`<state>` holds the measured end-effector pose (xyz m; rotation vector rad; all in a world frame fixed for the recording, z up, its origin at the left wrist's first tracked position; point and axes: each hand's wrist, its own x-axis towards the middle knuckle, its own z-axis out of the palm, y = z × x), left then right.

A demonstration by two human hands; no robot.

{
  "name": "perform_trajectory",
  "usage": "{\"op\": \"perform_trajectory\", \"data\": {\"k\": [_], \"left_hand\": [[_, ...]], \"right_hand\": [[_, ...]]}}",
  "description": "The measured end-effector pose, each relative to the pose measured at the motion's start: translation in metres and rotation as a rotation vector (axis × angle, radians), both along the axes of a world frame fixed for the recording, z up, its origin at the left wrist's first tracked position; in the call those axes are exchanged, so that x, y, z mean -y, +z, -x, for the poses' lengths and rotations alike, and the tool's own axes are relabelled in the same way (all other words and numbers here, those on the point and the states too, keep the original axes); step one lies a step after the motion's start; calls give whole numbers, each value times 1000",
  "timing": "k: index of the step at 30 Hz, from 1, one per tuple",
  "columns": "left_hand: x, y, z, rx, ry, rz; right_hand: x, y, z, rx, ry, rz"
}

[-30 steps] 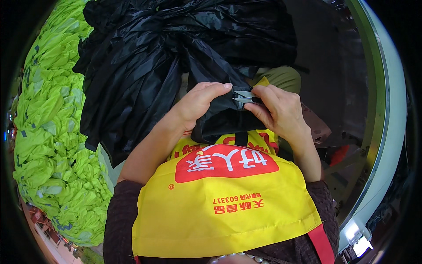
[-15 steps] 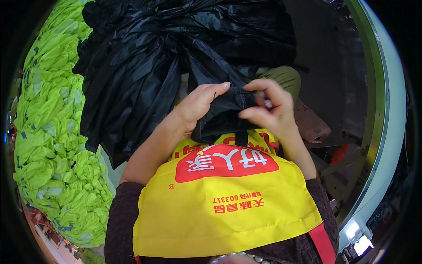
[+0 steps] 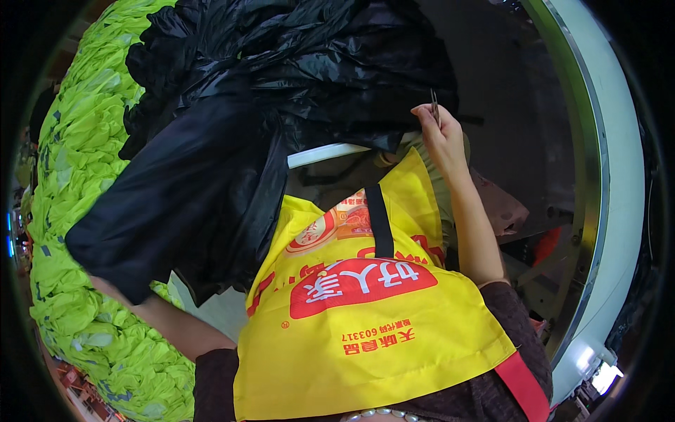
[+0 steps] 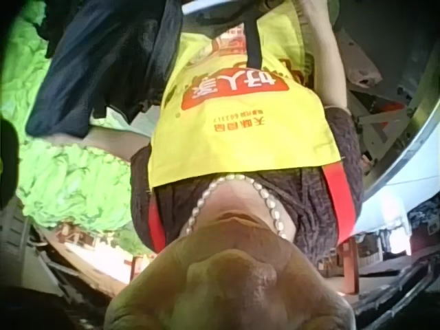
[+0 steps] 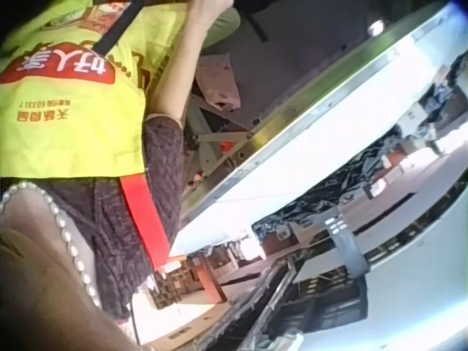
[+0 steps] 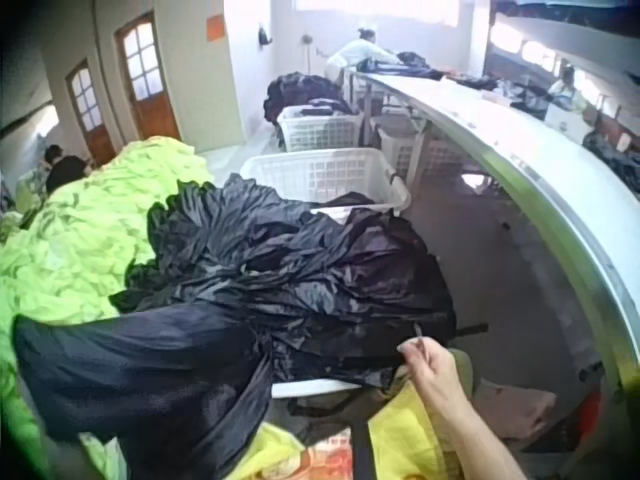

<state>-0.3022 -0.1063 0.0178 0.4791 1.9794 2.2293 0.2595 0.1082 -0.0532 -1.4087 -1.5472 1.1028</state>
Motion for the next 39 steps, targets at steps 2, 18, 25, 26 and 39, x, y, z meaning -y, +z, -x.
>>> {"op": "perform_trajectory", "data": {"k": [2,18,25,26,39], "left_hand": [[34,-39,65,-25,135,153],[127,-150,81,-409,570,1063],[-53,1,-156,-239,-374,266],[-75,6,-199,-145,-671,308],[-107,-96,-322,317,-1381,303]], "right_hand": [[-26,-38,-13,176,0,0],[-79,-99,-74,574,-304,-242],[41,-1,39,65,325,-378],[56,7,52,76,411,-349],[83,-29,71,-1022,434,801]]}}
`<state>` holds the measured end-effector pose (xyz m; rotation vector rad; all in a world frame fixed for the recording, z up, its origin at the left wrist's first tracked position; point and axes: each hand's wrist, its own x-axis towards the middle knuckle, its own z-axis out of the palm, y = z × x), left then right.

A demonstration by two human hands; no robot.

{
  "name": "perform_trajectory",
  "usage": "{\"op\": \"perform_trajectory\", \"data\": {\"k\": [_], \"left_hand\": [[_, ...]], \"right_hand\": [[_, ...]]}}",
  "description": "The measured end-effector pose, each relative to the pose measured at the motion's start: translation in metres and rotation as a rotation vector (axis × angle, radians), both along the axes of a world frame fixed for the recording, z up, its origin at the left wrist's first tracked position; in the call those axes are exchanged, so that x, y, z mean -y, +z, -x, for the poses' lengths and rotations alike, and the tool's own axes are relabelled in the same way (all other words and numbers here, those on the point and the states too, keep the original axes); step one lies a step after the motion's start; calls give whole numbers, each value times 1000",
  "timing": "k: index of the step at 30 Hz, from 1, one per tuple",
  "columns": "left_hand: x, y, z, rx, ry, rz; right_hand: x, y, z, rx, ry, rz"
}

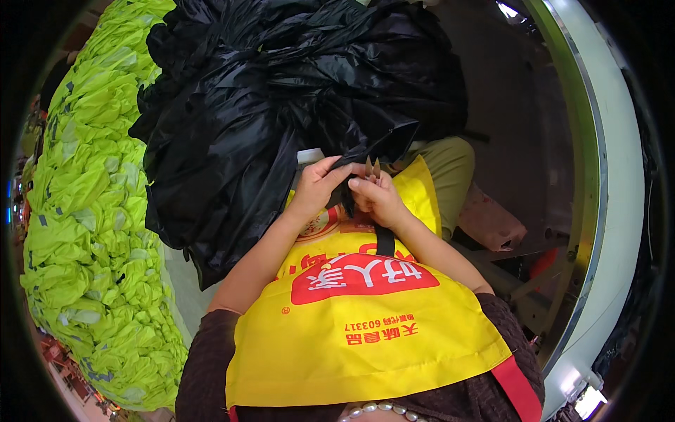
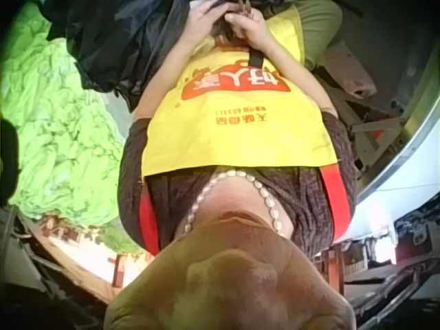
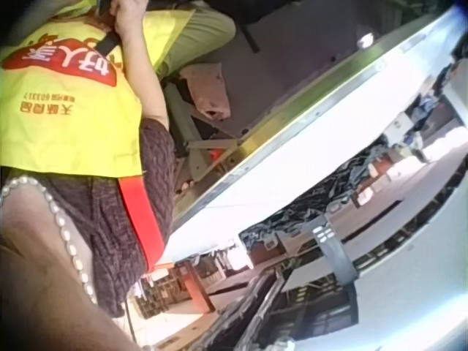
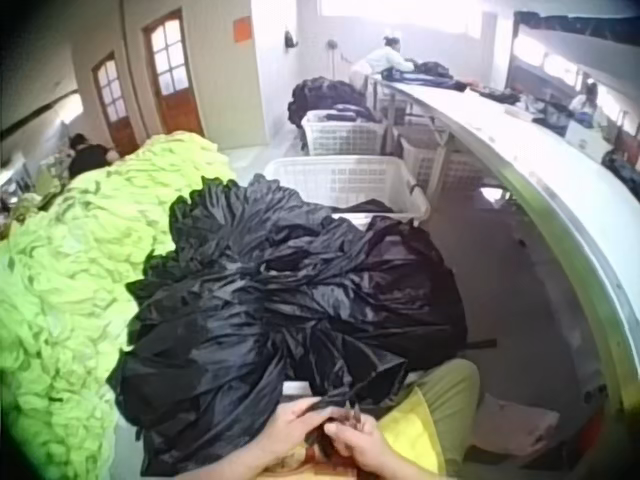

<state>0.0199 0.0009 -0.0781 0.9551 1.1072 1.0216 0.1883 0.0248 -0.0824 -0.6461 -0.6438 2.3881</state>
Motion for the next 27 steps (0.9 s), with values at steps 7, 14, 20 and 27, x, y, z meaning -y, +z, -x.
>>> {"op": "perform_trajectory", "data": {"k": [7,14,20,27], "left_hand": [[9,10,-1,-468,1,-194],[8,19,16,-479,93,-294],[14,39,37,241,72,251],[12,49,38,353,48,472]], "right_hand": [[-23,46,-18,1031,-596,-1406],[-43,25,-29,989,76,-1343],[-37,35,-21,590,144,-667],[-32,30,-13,607,2,-470]]}}
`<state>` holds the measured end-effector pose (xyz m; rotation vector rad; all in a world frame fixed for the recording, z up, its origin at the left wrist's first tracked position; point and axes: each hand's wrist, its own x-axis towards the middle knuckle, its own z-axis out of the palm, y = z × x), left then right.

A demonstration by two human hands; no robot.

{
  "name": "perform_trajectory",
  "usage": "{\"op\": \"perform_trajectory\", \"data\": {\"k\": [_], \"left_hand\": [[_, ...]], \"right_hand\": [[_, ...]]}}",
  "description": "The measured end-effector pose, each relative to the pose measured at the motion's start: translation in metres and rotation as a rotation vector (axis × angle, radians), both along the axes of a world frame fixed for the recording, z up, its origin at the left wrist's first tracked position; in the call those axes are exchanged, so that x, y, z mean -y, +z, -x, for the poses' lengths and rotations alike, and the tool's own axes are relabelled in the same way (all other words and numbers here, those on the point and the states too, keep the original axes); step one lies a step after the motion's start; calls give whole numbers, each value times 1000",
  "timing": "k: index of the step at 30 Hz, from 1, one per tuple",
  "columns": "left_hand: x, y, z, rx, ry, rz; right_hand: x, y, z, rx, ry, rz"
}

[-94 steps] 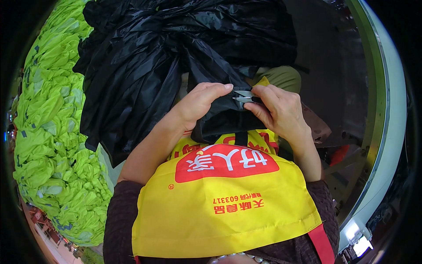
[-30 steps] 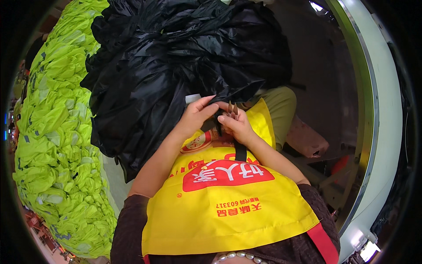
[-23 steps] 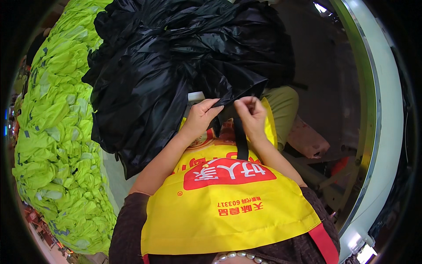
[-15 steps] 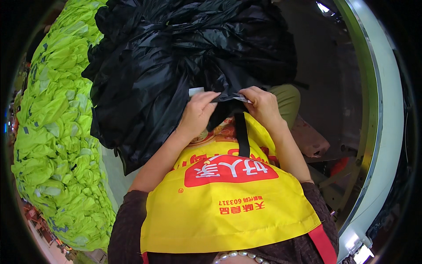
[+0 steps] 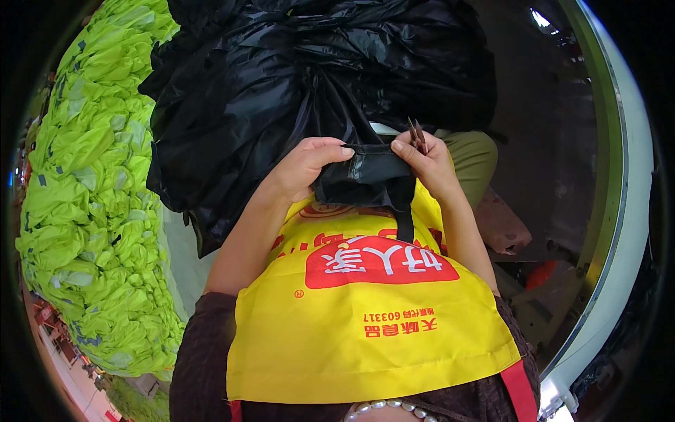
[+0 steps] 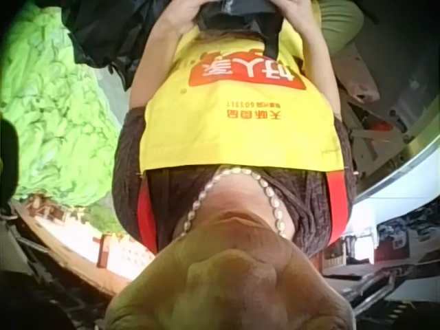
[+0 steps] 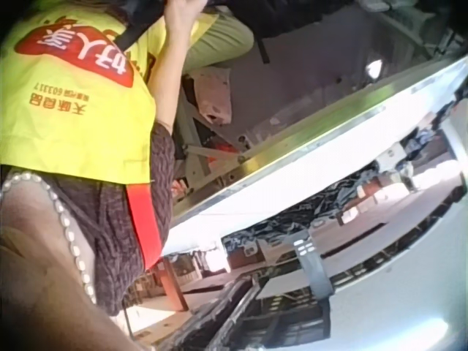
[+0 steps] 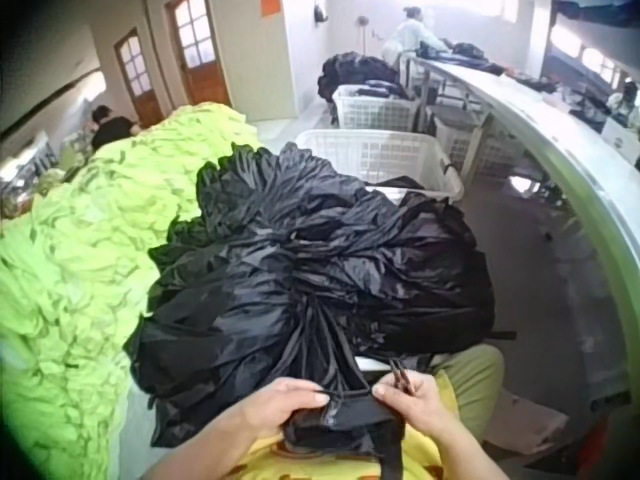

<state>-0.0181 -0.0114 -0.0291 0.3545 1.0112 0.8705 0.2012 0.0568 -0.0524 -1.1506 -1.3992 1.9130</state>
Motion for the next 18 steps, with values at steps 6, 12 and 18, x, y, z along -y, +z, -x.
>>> {"op": "perform_trajectory", "data": {"k": [6,12,18], "left_hand": [[0,-3,-8,33,54,-49],[1,-3,-12,-205,6,-184],[-2,28,-19,-635,-229,-224]], "right_hand": [[11,37,2,294,-130,-1026],[24,19,27,190,-47,-885],[26,26,24,298,-21,-1084]]}}
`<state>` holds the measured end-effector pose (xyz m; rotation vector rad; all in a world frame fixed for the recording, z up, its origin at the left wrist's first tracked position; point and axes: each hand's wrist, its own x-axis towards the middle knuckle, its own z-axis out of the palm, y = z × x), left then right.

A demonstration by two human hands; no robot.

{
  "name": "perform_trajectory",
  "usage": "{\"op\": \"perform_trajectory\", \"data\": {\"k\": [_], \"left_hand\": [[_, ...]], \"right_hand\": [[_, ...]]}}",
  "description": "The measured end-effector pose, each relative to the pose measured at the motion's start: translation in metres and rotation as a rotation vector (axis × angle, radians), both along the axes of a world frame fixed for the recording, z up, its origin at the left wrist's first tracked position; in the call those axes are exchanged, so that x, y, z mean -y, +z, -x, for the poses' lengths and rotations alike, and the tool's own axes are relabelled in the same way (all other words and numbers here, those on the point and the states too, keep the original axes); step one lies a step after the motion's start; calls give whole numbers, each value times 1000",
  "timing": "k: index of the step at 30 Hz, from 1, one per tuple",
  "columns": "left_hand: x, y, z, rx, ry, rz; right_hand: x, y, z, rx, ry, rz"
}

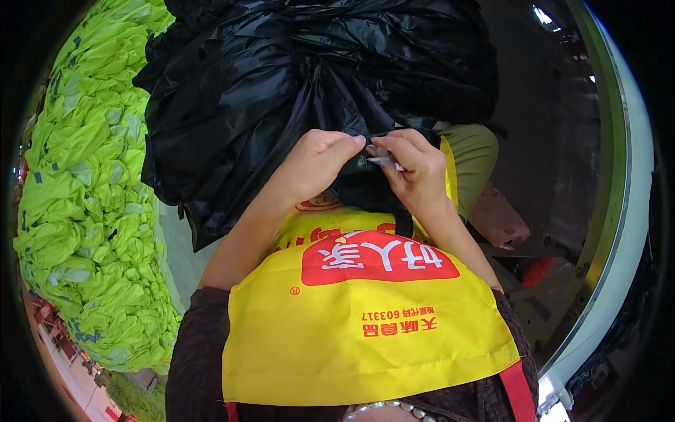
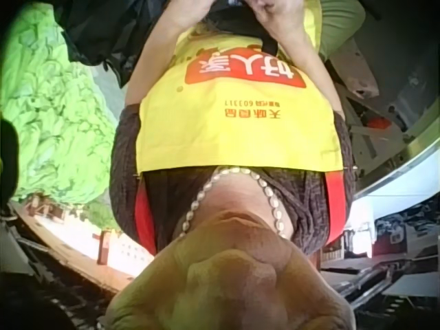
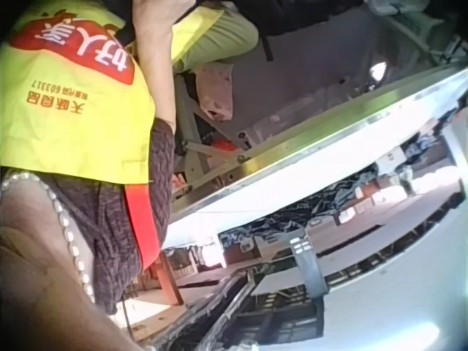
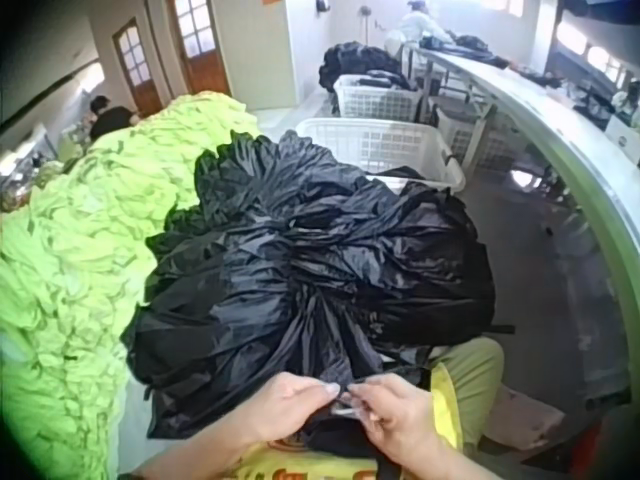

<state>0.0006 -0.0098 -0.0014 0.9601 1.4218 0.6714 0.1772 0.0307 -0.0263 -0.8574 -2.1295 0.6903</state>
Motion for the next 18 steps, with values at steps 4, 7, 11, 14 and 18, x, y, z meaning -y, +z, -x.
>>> {"op": "perform_trajectory", "data": {"k": [4,7,11,14,18], "left_hand": [[-4,-8,-1,17,-38,-8],[-4,-20,0,294,76,2],[-1,-2,-2,326,204,85],[-1,-10,6,367,119,73],[10,-6,5,-75,-15,-251]], "right_hand": [[3,12,0,96,34,-23],[-4,1,-6,-133,-14,314],[-28,5,-17,-145,-54,355],[-39,5,-27,97,160,386],[-34,1,-31,195,125,-40]]}}
